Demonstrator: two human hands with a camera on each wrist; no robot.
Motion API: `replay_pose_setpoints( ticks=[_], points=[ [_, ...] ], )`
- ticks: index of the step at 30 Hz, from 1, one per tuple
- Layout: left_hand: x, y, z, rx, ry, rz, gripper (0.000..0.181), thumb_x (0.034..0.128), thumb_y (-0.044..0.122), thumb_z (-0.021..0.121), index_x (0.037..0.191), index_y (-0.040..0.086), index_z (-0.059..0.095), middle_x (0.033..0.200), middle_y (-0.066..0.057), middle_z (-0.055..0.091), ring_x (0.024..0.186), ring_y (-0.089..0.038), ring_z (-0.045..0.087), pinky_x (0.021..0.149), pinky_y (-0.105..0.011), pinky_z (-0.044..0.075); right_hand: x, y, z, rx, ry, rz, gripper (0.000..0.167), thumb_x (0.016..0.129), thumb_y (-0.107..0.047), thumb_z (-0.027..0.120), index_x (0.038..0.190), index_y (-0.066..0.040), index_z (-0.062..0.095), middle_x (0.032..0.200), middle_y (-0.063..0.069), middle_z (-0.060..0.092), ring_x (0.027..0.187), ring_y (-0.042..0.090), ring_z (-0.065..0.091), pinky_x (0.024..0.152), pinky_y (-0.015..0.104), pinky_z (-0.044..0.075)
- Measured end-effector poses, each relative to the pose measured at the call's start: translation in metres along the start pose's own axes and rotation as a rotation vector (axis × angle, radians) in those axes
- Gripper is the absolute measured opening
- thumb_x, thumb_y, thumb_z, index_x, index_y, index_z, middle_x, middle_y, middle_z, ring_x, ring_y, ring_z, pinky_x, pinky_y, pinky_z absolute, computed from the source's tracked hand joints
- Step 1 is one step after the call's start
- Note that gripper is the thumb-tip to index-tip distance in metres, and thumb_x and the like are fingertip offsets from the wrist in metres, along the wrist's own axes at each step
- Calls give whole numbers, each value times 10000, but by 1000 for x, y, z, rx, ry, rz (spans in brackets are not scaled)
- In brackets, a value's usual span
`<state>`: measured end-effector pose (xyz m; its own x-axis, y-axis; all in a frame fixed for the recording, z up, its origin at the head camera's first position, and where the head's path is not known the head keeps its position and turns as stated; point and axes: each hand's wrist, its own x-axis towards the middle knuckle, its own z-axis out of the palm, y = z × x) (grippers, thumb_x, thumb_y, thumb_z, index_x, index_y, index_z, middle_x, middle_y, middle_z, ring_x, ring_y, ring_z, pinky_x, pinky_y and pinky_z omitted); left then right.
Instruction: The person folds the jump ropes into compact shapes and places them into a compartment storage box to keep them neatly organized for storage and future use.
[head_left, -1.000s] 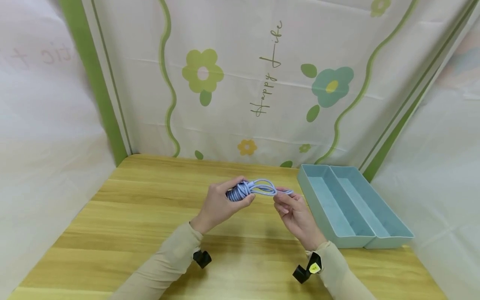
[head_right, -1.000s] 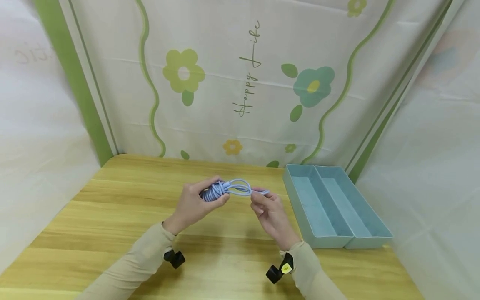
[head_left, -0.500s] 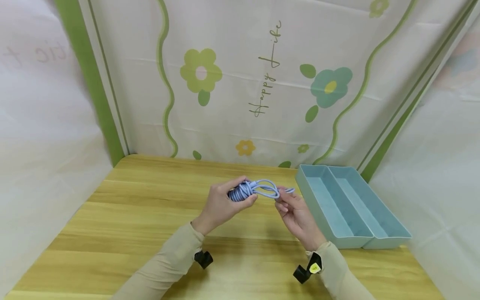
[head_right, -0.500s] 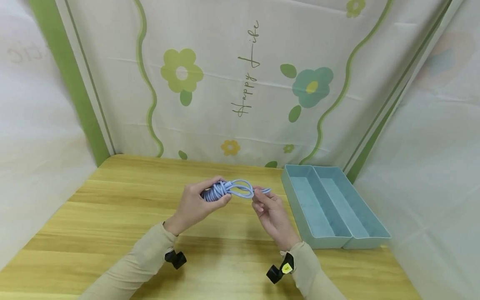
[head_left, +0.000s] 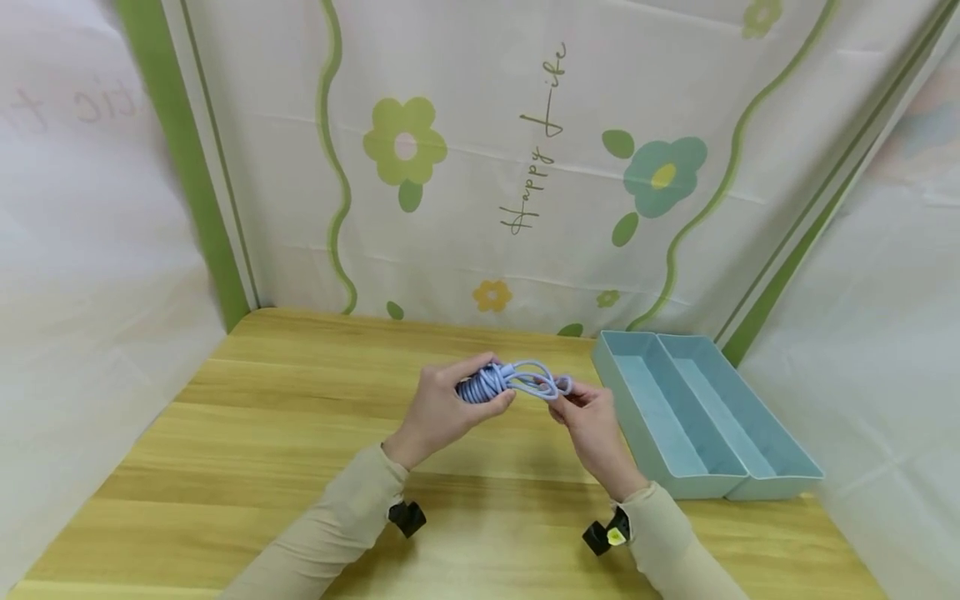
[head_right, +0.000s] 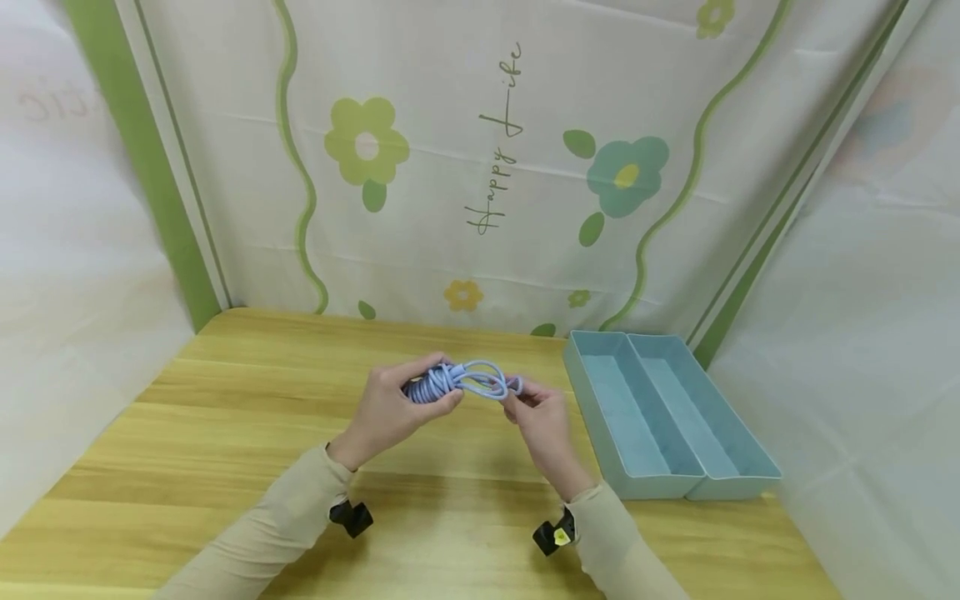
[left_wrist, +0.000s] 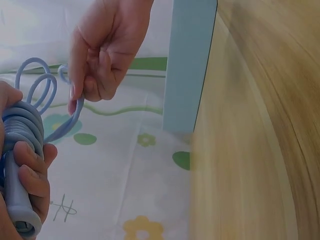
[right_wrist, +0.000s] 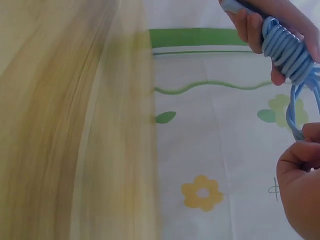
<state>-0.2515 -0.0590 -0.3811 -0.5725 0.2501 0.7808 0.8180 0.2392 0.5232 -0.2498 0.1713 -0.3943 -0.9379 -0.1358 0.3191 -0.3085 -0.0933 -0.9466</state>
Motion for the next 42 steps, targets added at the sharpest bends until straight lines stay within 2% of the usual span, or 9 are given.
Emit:
replay_pose_setpoints(
  ticks=[7,11,15,20,25,29,36,39,42],
  points=[
    [-4,-2,5,8,-11,65,335,833,212,812,1131,101,704,947,4,709,714,-42,637,583,-183,518,-4,-18,15,-425,-69,-273,82,900,62,678,928,34,749,748,74,596,595,133,455,497,260,397],
    [-5,-4,5,84,-24,141,354,812,212,824,1117,75,705,926,-11,714,702,-54,638,591,-163,508,-5,-23,20,-534,-100,-389,123,845,116,707,926,33,751,835,87,682,680,127,546,550,252,464],
    [-6,-7,3,227,-39,219,399,792,236,830,1126,59,705,906,-34,720,661,-67,633,573,-139,482,-3,-23,17,-472,-128,-365,150,832,166,682,870,33,741,777,81,646,651,119,536,529,242,456],
    [-7,-7,1,387,-67,259,437,787,286,830,1145,71,703,907,-65,725,665,-91,653,568,-149,488,1,-9,4,-301,-160,-196,195,868,143,664,1032,60,730,888,131,650,742,163,560,599,240,498],
    [-7,-8,2,430,-78,249,439,789,290,829,1140,55,710,898,-82,724,648,-96,652,558,-144,481,-1,-4,-6,-186,-225,-110,335,918,41,665,1252,17,657,1140,195,633,920,231,612,717,269,538],
    [-8,-10,3,455,-85,227,441,793,298,825,1138,47,713,885,-81,723,617,-84,634,533,-136,465,-2,-7,-9,-140,-296,-111,367,965,43,557,1331,54,575,1150,237,587,845,243,566,688,279,503],
    [-9,-11,6,473,-103,207,418,790,288,822,1113,50,704,818,-63,708,564,-66,590,495,-140,441,-2,-5,-4,-448,-230,-134,303,962,-180,673,1251,-92,671,1033,71,608,714,181,526,562,259,462],
    [-9,-11,8,462,-111,170,376,810,287,804,1093,62,699,788,-39,697,547,-48,558,480,-126,416,-2,-3,-1,-592,-186,-168,163,1006,-257,604,1026,-139,715,867,28,588,632,162,509,505,267,442],
    [-9,-11,9,436,-106,100,359,824,277,794,1096,60,704,777,-24,696,536,-30,534,465,-115,397,-3,-2,1,-669,-161,-201,294,1061,-235,484,834,-145,649,762,39,539,577,153,484,479,283,422]
  ],
)
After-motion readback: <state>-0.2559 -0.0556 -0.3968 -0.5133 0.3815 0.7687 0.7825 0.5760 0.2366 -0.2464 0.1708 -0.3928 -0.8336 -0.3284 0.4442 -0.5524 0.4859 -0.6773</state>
